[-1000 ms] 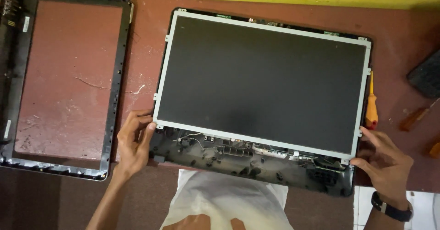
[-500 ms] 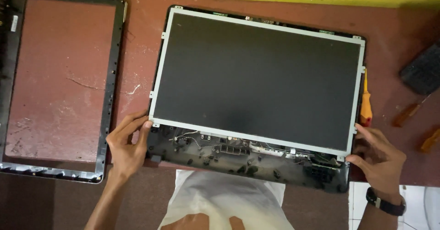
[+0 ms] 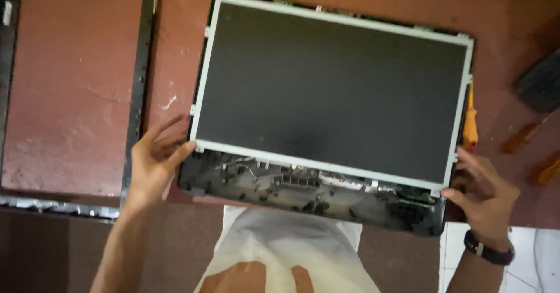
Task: Technician disassembling and reassembling a computer monitor, including disconnecting ribbon cables and using a screwdriver to secure the frame.
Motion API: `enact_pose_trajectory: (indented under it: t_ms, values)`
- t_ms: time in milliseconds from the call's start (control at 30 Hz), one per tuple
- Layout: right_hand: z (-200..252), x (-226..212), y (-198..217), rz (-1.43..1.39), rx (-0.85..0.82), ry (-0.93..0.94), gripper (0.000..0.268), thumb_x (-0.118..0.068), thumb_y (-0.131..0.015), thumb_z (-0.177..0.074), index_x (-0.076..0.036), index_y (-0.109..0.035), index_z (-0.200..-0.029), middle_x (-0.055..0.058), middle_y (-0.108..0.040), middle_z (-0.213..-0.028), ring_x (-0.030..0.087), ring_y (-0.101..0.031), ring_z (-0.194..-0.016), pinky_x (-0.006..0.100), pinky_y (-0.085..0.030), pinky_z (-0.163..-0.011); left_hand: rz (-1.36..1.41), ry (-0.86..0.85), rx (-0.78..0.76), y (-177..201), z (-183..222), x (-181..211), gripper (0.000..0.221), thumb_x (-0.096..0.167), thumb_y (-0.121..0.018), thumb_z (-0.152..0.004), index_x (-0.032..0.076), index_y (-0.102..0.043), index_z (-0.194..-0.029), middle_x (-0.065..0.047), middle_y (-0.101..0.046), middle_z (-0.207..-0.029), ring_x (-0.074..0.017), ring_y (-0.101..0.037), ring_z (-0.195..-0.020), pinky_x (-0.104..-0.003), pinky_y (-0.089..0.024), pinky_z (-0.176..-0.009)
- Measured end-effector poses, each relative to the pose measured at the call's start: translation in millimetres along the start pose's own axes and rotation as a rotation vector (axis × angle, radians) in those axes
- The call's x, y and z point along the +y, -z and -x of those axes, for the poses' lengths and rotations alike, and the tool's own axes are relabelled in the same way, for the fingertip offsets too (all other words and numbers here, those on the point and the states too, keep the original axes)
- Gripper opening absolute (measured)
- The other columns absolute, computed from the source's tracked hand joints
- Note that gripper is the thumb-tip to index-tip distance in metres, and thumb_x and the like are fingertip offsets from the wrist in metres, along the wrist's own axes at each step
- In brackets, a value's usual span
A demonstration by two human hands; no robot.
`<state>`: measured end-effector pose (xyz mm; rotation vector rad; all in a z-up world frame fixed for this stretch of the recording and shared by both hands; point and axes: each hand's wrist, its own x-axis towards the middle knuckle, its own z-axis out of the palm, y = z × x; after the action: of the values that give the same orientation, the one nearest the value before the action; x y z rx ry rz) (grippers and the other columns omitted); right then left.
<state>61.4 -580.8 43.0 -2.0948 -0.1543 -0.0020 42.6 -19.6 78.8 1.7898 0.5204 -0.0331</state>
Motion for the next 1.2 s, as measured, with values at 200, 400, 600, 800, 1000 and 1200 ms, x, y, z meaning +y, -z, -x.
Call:
enact_pose_trajectory:
  t_ms: [200,400,600,800,1000,1200]
  values:
    - [-3.3,-5.7,-6.8,-0.261,0.053,-0.132,0.092,-0.018,-0.074,-0.077,0.006,-0.044,-0.161,0.015,-0.06,-0.132,0.016,-0.058,-0.105,0.021,-0.05,-0.087,-0.062,0.006,-0.247,13.5,-21.3,-12.6,0.024,0.019,-0.07,-0.096,-0.001,-0.075,-0.107,-0.005,-0.075,-0.103,-0.0122,-0.065,-0.097,-0.028,-0.051,-0.087]
    - [-4.3,-5.8,-13.3,-0.127,0.112,-0.102,0.061,-0.009,-0.066,-0.096,0.004,-0.051,-0.154,0.021,-0.062,-0.134,0.024,-0.061,-0.112,0.032,-0.052,-0.102,-0.061,-0.007,-0.233,11.3,-17.9,-5.6,0.027,0.02,-0.07,-0.094,0.001,-0.075,-0.111,-0.008,-0.078,-0.106,-0.0154,-0.071,-0.1,-0.029,-0.056,-0.09]
    - [-15.4,-6.7,-16.8,-0.045,0.117,-0.201,0.055,0.001,-0.062,-0.102,0.005,-0.05,-0.156,0.024,-0.061,-0.134,0.025,-0.058,-0.118,0.037,-0.048,-0.108,-0.463,0.109,-0.31,25.3,-34.3,11.2,0.055,0.037,-0.075,-0.084,0.0,-0.07,-0.125,-0.014,-0.075,-0.125,-0.0205,-0.075,-0.105,-0.031,-0.06,-0.091]
    - [-29.2,-15.1,-15.8,0.042,0.093,-0.23,0.042,-0.01,-0.058,-0.111,0.006,-0.055,-0.15,0.022,-0.062,-0.136,0.028,-0.062,-0.112,0.035,-0.051,-0.082,-0.354,-0.433,-0.221,10.2,-95.9,59.2,0.073,0.052,-0.053,-0.101,-0.004,-0.044,-0.148,-0.025,-0.059,-0.141,-0.0346,-0.062,-0.123,-0.045,-0.053,-0.097]
    - [-32.8,-11.6,-21.7,0.06,0.136,-0.2,0.035,-0.004,-0.061,-0.111,0.005,-0.06,-0.145,0.019,-0.067,-0.124,0.025,-0.065,-0.105,0.033,-0.052,-0.086,0.0,-0.276,-0.236,-47.6,-243.1,42.8,0.033,0.038,-0.058,-0.11,0.019,-0.064,-0.084,0.014,-0.061,-0.086,0.0016,-0.057,-0.083,-0.019,-0.047,-0.075]
    - [-33.0,-26.6,-27.8,0.001,0.166,-0.221,0.035,-0.005,-0.06,-0.108,0.006,-0.06,-0.142,0.02,-0.066,-0.127,0.025,-0.064,-0.111,0.035,-0.052,-0.096,0.247,-0.092,-0.383,-57.1,-245.9,64.0,0.014,0.011,-0.071,-0.099,0.007,-0.074,-0.086,0.0,-0.075,-0.089,-0.0095,-0.073,-0.083,-0.023,-0.06,-0.077]
